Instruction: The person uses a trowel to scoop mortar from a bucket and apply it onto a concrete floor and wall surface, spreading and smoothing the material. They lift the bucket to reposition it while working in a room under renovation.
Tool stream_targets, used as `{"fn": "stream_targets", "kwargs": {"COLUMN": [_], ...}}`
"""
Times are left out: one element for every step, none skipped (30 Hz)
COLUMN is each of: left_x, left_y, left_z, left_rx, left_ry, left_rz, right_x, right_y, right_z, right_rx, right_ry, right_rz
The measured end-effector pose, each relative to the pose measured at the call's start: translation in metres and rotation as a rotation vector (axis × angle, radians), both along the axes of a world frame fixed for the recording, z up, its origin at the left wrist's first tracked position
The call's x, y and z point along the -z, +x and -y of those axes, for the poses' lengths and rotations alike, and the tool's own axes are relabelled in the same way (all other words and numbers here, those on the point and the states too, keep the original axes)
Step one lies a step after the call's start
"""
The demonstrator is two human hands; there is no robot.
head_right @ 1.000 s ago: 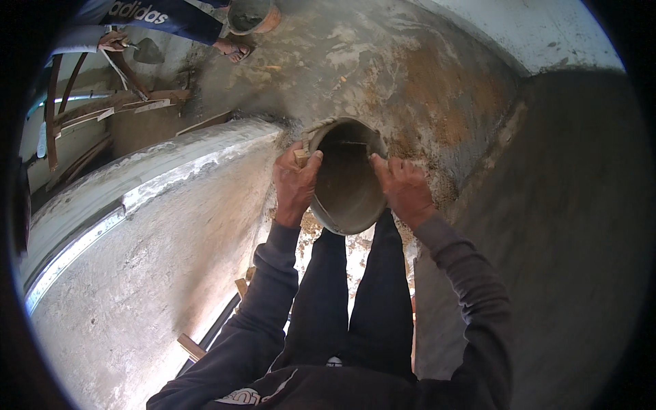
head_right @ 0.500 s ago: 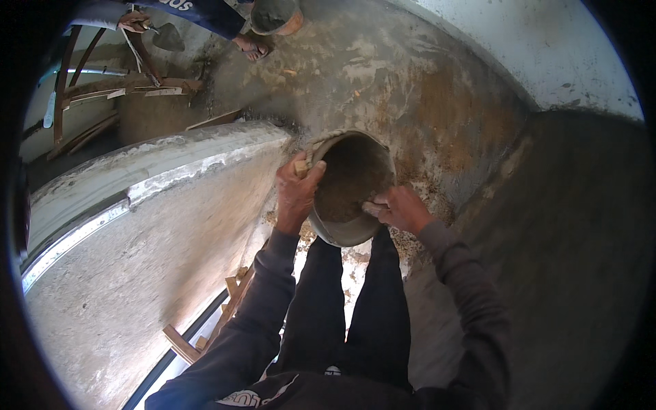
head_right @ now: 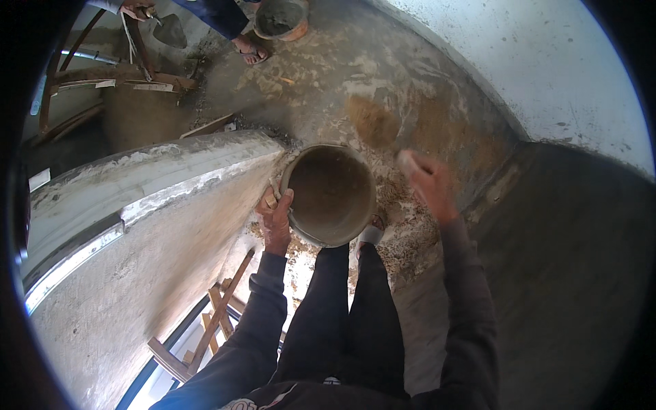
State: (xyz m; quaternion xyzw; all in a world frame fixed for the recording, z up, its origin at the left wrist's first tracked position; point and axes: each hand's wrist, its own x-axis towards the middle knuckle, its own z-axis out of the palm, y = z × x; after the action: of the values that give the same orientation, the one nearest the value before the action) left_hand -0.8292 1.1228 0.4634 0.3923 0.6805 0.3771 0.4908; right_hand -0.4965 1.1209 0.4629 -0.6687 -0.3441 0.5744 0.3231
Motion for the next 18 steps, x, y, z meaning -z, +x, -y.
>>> {"fn": "stream_targets", "kwargs": {"left_x": [0.002, 0.005, 0.005, 0.002, 0.0, -0.001, -0.002, -0.002, -0.003, -0.006, -0.007, -0.005, -0.001, 0.002, 0.0, -0.005, -0.007, -0.006], "left_y": [-0.005, -0.009, -0.01, -0.01, -0.012, -0.017, -0.02, -0.022, -0.022, -0.019, -0.017, -0.021, -0.024, -0.027, -0.026, -0.023, -0.02, -0.019], "left_z": [-0.002, -0.003, -0.007, -0.011, -0.012, -0.013, -0.016, -0.02, -0.023, -0.024, -0.025, -0.025, -0.024, -0.023, -0.026, -0.029, -0.032, -0.031], "left_rx": [0.007, 0.012, -0.006, -0.025, -0.045, -0.039, -0.033, -0.025, -0.053, -0.079, -0.105, -0.104, -0.102, -0.098, -0.09, -0.083, -0.074, -0.081], "left_ry": [0.021, 0.041, 0.038, 0.035, 0.03, 0.021, 0.018, 0.014, 0.027, 0.035, 0.044, 0.028, 0.013, -0.002, -0.005, -0.008, -0.012, -0.02], "left_rz": [-0.027, -0.054, -0.031, -0.008, 0.012, -0.009, -0.026, -0.042, -0.008, 0.028, 0.064, 0.051, 0.039, 0.029, 0.033, 0.035, 0.038, 0.053], "right_x": [0.004, 0.01, 0.017, 0.024, 0.026, 0.027, 0.035, 0.039, 0.043, 0.043, 0.044, 0.043, 0.042, 0.041, 0.042, 0.045, 0.049, 0.055], "right_y": [0.001, 0.002, 0.01, 0.018, 0.022, 0.025, 0.033, 0.043, 0.053, 0.063, 0.071, 0.071, 0.072, 0.072, 0.071, 0.068, 0.065, 0.063], "right_z": [-0.016, -0.033, -0.051, -0.07, -0.091, -0.112, -0.129, -0.142, -0.155, -0.163, -0.167, -0.17, -0.173, -0.174, -0.171, -0.16, -0.147, -0.132], "right_rx": [0.039, 0.076, 0.116, 0.154, 0.207, 0.258, 0.261, 0.266, 0.241, 0.216, 0.192, 0.142, 0.092, 0.044, 0.04, 0.033, 0.027, -0.009], "right_ry": [0.001, 0.003, 0.039, 0.077, 0.035, -0.007, 0.015, 0.036, 0.026, 0.012, -0.003, -0.047, -0.09, -0.133, -0.107, -0.08, -0.053, 0.004], "right_rz": [0.072, 0.143, 0.077, 0.01, 0.081, 0.15, 0.184, 0.219, 0.213, 0.21, 0.207, 0.283, 0.361, 0.439, 0.477, 0.513, 0.55, 0.564]}}
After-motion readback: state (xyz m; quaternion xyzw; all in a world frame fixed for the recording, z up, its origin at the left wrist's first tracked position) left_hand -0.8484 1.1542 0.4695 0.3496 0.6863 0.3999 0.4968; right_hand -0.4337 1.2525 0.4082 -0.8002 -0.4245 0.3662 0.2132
